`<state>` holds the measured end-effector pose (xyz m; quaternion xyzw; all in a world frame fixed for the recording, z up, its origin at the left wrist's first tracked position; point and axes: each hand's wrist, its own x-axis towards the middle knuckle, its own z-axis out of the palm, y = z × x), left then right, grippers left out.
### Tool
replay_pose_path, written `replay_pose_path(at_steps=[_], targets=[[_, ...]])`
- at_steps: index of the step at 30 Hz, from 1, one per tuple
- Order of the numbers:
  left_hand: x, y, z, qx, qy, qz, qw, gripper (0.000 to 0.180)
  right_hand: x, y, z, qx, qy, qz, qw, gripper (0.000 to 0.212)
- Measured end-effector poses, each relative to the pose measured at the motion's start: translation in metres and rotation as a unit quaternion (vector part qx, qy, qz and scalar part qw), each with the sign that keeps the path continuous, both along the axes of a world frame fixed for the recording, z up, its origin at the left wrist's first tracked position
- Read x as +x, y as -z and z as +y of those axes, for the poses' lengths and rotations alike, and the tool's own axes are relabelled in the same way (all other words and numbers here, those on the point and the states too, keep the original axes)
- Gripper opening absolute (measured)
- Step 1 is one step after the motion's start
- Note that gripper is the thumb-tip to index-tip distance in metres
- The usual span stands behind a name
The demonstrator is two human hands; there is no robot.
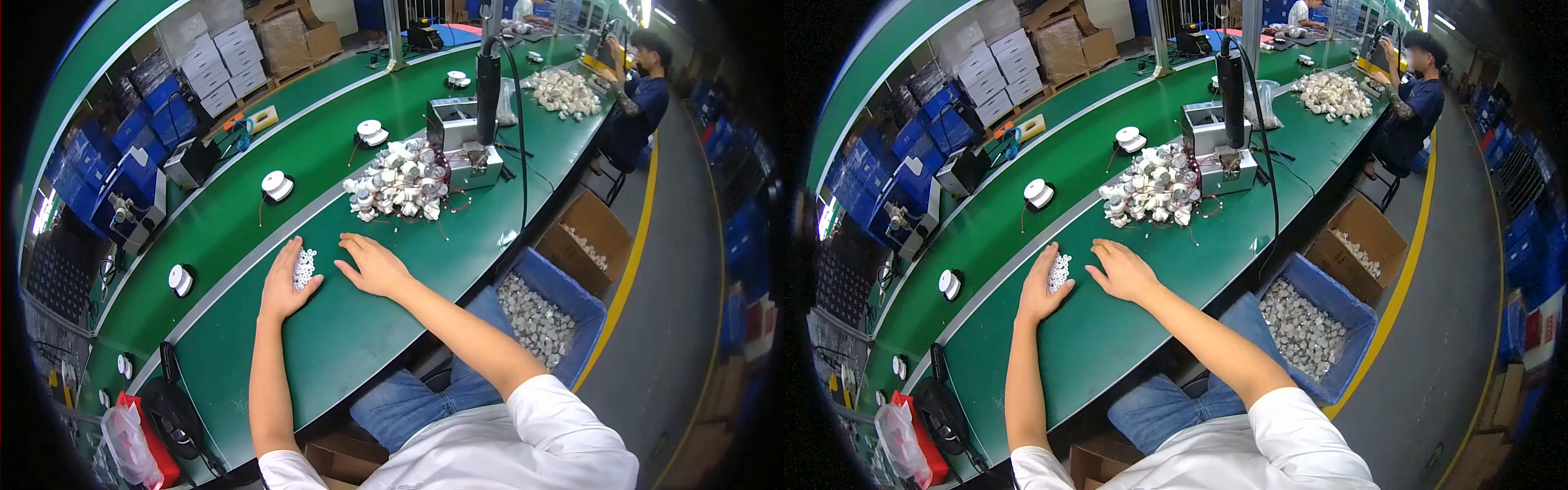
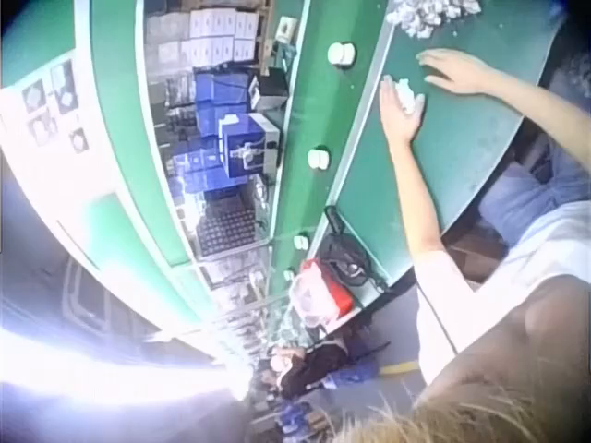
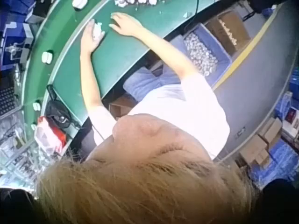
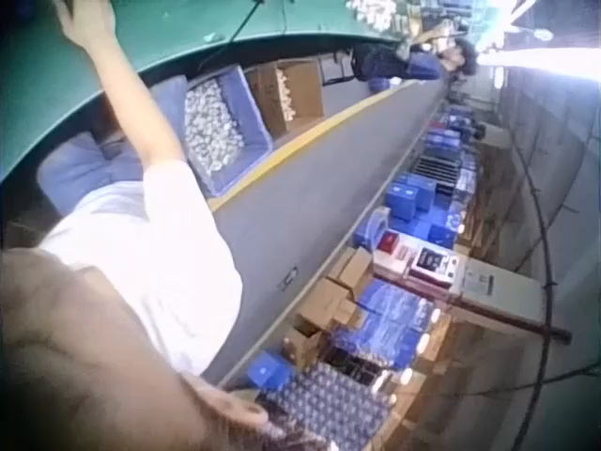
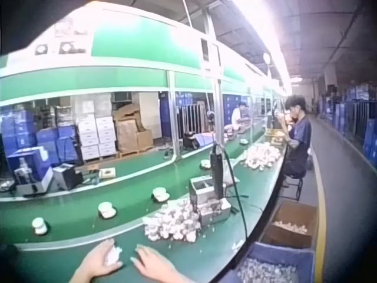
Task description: Assembling small electronic modules by using an electric screwdriver to attach plastic components.
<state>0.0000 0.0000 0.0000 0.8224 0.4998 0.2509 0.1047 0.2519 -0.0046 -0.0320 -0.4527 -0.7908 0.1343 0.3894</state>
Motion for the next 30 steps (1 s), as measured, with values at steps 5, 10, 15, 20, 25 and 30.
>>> replay_pose_path(at_steps=[5,10,15,20,25,30], targets=[[0.015,-0.012,-0.004,-0.02,0.031,-0.052,0.998,0.085,0.016,-0.016,-0.005,-0.036,-0.021,0.163,0.986,0.035],[0.055,-0.025,-0.004,0.204,0.021,-0.034,0.978,0.054,0.086,-0.042,-0.019,0.077,0.067,0.257,0.961,0.032],[0.181,-0.029,-0.002,0.192,0.102,-0.039,0.975,0.052,0.186,-0.107,0.039,0.271,0.281,0.261,0.883,0.06],[0.245,-0.015,0.029,0.192,0.055,0.038,0.979,0.054,0.223,-0.162,0.096,0.191,0.255,0.173,0.932,0.121],[0.245,-0.005,0.043,0.162,0.099,0.009,0.982,0.05,0.25,-0.157,0.121,0.168,0.113,0.247,0.948,0.062],[0.245,-0.024,0.038,0.146,0.138,0.007,0.98,0.047,0.251,-0.167,0.088,0.156,0.057,0.354,0.92,0.055]])
